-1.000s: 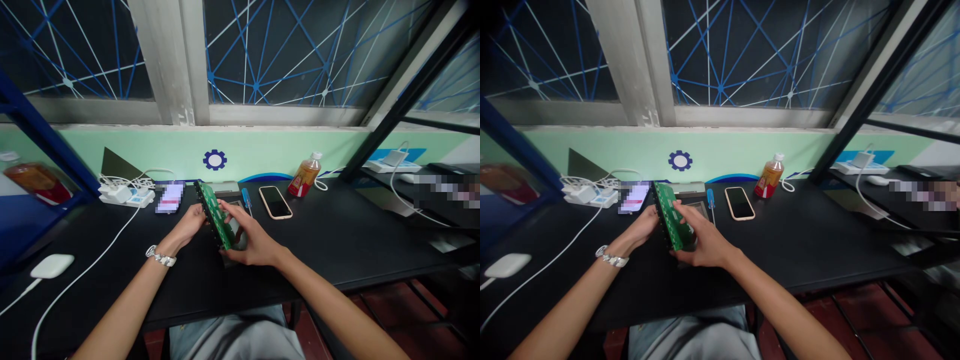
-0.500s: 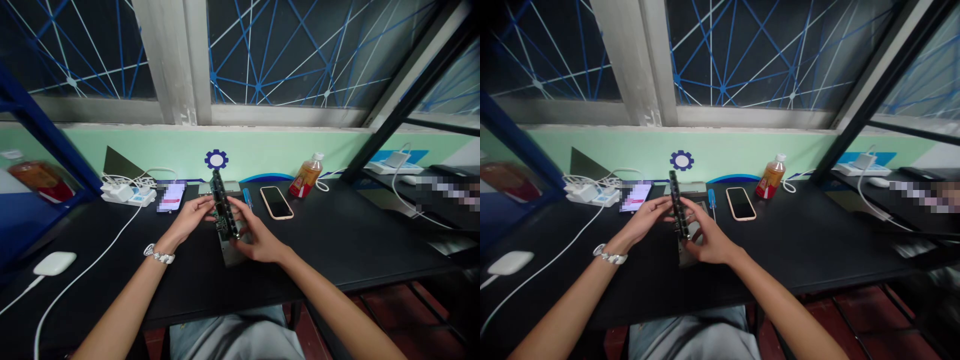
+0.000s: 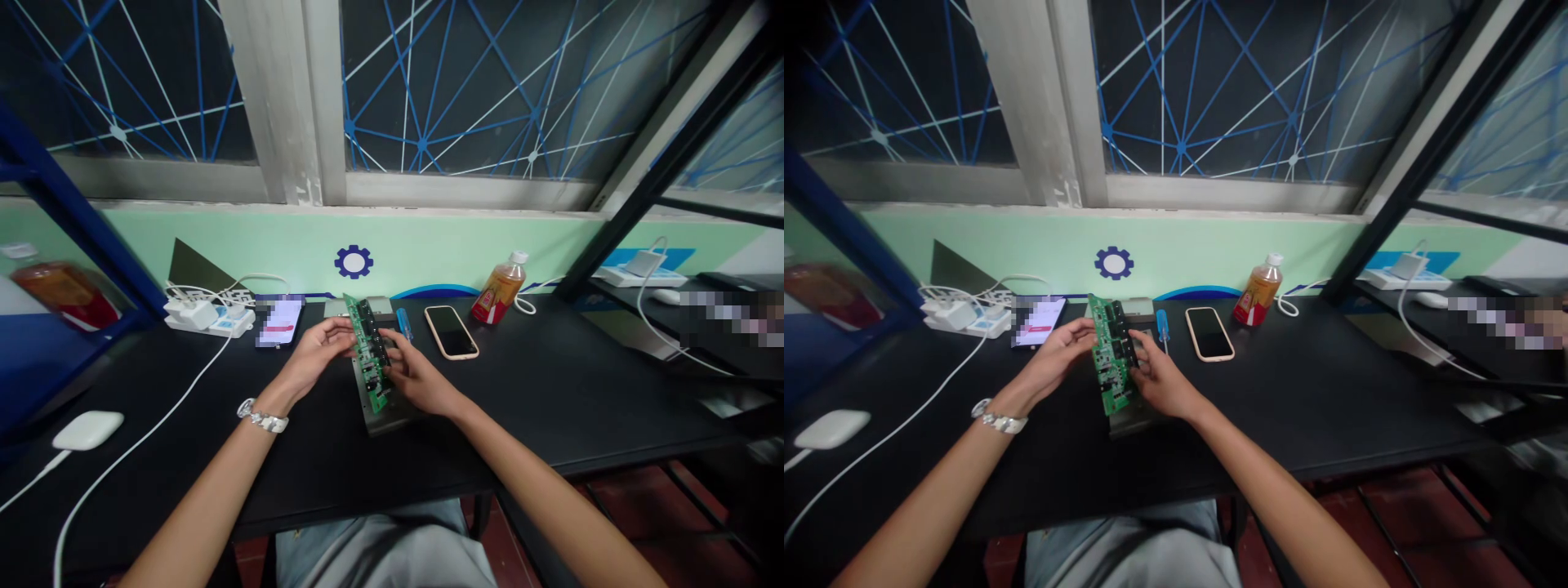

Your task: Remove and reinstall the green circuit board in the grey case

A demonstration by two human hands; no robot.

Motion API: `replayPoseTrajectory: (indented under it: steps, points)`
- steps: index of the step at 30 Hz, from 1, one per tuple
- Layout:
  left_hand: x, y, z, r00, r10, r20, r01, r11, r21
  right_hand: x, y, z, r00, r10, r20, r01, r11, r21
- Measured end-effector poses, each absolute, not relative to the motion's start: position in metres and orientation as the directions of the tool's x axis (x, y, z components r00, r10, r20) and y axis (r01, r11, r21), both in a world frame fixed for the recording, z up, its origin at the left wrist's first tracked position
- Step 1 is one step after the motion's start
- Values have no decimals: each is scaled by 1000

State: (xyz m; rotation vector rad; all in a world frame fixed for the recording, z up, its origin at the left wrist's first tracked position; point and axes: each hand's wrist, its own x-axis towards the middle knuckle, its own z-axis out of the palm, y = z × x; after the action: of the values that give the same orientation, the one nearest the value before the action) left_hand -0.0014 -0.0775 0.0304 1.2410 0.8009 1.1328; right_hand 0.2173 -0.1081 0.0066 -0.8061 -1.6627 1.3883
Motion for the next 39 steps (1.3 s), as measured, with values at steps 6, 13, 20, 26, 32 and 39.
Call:
replayPoseTrajectory:
  steps: [6, 13, 20, 26, 32, 39]
  points:
    - [23, -82, 19, 285, 955, 82, -236, -13, 972, 215, -111, 7, -550, 817, 176, -137, 120, -983]
    - [28, -85, 17, 298, 952, 75, -251, 2, 968, 214, -112, 12, -525, 831, 182, -123, 137, -983]
    - [27, -85, 15, 295, 952, 85, -225, -17, 974, 214, -112, 11, -526, 834, 167, -110, 127, -986]
    - [27, -87, 18, 318, 948, 34, -213, 36, 976, 212, -111, 9, -510, 841, 180, -151, 119, -981]
    - [26, -89, 21, 332, 943, 24, -210, 49, 976, 211, -112, 10, -505, 845, 173, -164, 103, -981]
    - [26, -89, 20, 327, 945, 25, -217, 49, 975, 210, -113, 10, -497, 859, 125, -166, 47, -985]
